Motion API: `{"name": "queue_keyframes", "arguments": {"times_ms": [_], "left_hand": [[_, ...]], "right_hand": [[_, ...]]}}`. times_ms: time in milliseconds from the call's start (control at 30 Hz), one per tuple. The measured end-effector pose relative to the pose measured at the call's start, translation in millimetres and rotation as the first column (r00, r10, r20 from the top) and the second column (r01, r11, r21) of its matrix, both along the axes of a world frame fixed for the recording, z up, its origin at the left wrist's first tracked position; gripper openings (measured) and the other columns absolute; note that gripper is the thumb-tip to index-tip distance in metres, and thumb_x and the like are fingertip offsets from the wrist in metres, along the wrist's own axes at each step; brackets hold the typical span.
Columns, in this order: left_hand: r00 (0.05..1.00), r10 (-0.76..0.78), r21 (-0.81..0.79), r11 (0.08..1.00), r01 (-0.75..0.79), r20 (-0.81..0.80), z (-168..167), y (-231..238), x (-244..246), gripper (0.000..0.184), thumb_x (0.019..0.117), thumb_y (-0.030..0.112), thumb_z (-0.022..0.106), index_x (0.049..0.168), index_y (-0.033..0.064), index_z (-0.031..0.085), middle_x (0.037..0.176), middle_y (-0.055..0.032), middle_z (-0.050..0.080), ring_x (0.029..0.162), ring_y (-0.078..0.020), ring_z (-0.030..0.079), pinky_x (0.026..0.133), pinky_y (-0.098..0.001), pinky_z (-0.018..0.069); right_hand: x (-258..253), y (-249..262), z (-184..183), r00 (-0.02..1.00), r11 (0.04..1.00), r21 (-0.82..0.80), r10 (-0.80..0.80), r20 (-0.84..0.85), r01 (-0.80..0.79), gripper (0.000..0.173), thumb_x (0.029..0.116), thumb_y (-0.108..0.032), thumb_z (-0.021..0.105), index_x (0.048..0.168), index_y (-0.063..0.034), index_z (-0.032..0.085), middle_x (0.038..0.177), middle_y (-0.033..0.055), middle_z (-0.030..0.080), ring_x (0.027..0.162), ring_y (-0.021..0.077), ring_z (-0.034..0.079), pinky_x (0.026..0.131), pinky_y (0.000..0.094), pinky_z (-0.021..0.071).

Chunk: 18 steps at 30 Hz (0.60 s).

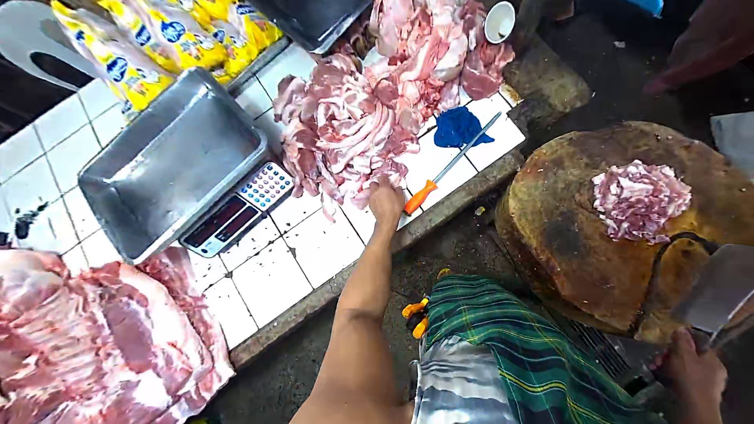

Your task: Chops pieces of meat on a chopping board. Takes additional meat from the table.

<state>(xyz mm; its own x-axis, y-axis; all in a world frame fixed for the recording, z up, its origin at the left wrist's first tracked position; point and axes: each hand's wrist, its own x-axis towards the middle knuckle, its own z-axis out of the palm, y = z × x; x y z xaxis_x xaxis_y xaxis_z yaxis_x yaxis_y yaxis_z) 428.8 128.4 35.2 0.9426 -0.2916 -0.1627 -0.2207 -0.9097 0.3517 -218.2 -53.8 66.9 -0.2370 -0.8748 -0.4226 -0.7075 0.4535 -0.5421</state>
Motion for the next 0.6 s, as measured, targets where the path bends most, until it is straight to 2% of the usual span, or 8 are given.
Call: {"name": "queue_keyframes", "arguments": {"times_ms": [67,133,200,233,300,367,500,600], "left_hand": [[0.999,-0.041,0.032,0.999,0.041,0.000,-6,-6,11,0.049,0.0958,0.043,0.060,0.129,0.0065,0.065,0.128,-0.0243,0.065,0.112,-0.0437,0.067,0.090,-0.0657,0.0539],[0.991,-0.096,-0.012,0.995,0.095,-0.089,5,-3,22,0.051,0.0965,0.048,0.059,0.119,0.0038,0.069,0.116,-0.0241,0.070,0.110,-0.0433,0.068,0.092,-0.0679,0.0525],[0.967,-0.122,-0.234,0.970,0.068,-0.225,24,7,30,0.047,0.1019,0.046,0.055,0.113,0.0025,0.071,0.106,-0.0202,0.073,0.102,-0.0359,0.070,0.091,-0.0618,0.0545],[0.944,-0.130,-0.400,0.916,-0.001,-0.302,34,11,30,0.042,0.1043,0.039,0.052,0.111,0.0022,0.071,0.098,-0.0148,0.073,0.091,-0.0272,0.072,0.085,-0.0520,0.0586],[0.861,-0.232,-0.693,0.698,-0.177,-0.453,49,17,22,0.031,0.1064,0.027,0.045,0.100,0.0047,0.064,0.085,-0.0045,0.070,0.072,-0.0157,0.068,0.068,-0.0370,0.0592],[0.762,-0.404,-0.796,0.560,-0.231,-0.506,67,16,5,0.024,0.1048,0.020,0.042,0.101,0.0074,0.061,0.088,-0.0039,0.073,0.071,-0.0145,0.069,0.064,-0.0324,0.0587],[0.632,-0.606,-0.722,0.684,0.103,-0.483,89,-25,-77,0.020,0.1043,0.018,0.052,0.111,0.0048,0.066,0.083,-0.0004,0.070,0.068,-0.0098,0.064,0.065,-0.0295,0.0569],[0.433,-0.717,-0.619,0.694,0.369,-0.546,97,-79,-187,0.022,0.1032,0.018,0.061,0.119,0.0044,0.070,0.090,-0.0047,0.072,0.069,-0.0116,0.064,0.064,-0.0306,0.0567]], "right_hand": [[6,1,0,0.999,0.999,0.016,-0.029,-0.040,0.029,0.067,0.1018,-0.065,0.044,0.131,-0.0063,0.055,0.073,0.0054,0.059,0.051,0.0180,0.058,0.053,0.0460,0.0571],[11,1,5,0.996,0.999,0.023,-0.040,-0.085,0.042,0.069,0.1015,-0.066,0.044,0.133,-0.0045,0.054,0.077,0.0083,0.061,0.054,0.0202,0.059,0.057,0.0484,0.0569],[15,0,7,0.993,0.999,0.022,-0.033,-0.116,0.036,0.071,0.1019,-0.065,0.043,0.132,-0.0026,0.056,0.081,0.0119,0.063,0.058,0.0235,0.061,0.060,0.0523,0.0563],[16,0,7,0.992,0.999,0.018,-0.032,-0.122,0.034,0.070,0.1024,-0.064,0.043,0.133,-0.0029,0.056,0.081,0.0127,0.064,0.059,0.0243,0.061,0.061,0.0530,0.0563],[13,0,5,0.993,0.999,0.009,-0.049,-0.105,0.050,0.069,0.1023,-0.063,0.045,0.135,-0.0039,0.056,0.083,0.0135,0.064,0.059,0.0251,0.061,0.061,0.0534,0.0562],[13,-2,4,0.996,0.998,0.021,-0.056,-0.073,0.058,0.068,0.1019,-0.062,0.048,0.138,-0.0047,0.054,0.087,0.0147,0.065,0.062,0.0260,0.062,0.063,0.0539,0.0569],[28,1,30,1.000,0.998,0.057,0.005,0.019,-0.006,0.054,0.1040,-0.043,0.056,0.140,-0.0029,0.053,0.101,0.0207,0.067,0.073,0.0296,0.068,0.071,0.0530,0.0593],[2,14,28,0.998,0.998,0.066,0.016,0.061,-0.020,0.057,0.1044,-0.050,0.054,0.141,-0.0067,0.052,0.095,0.0195,0.067,0.069,0.0310,0.067,0.066,0.0535,0.0600]]}}
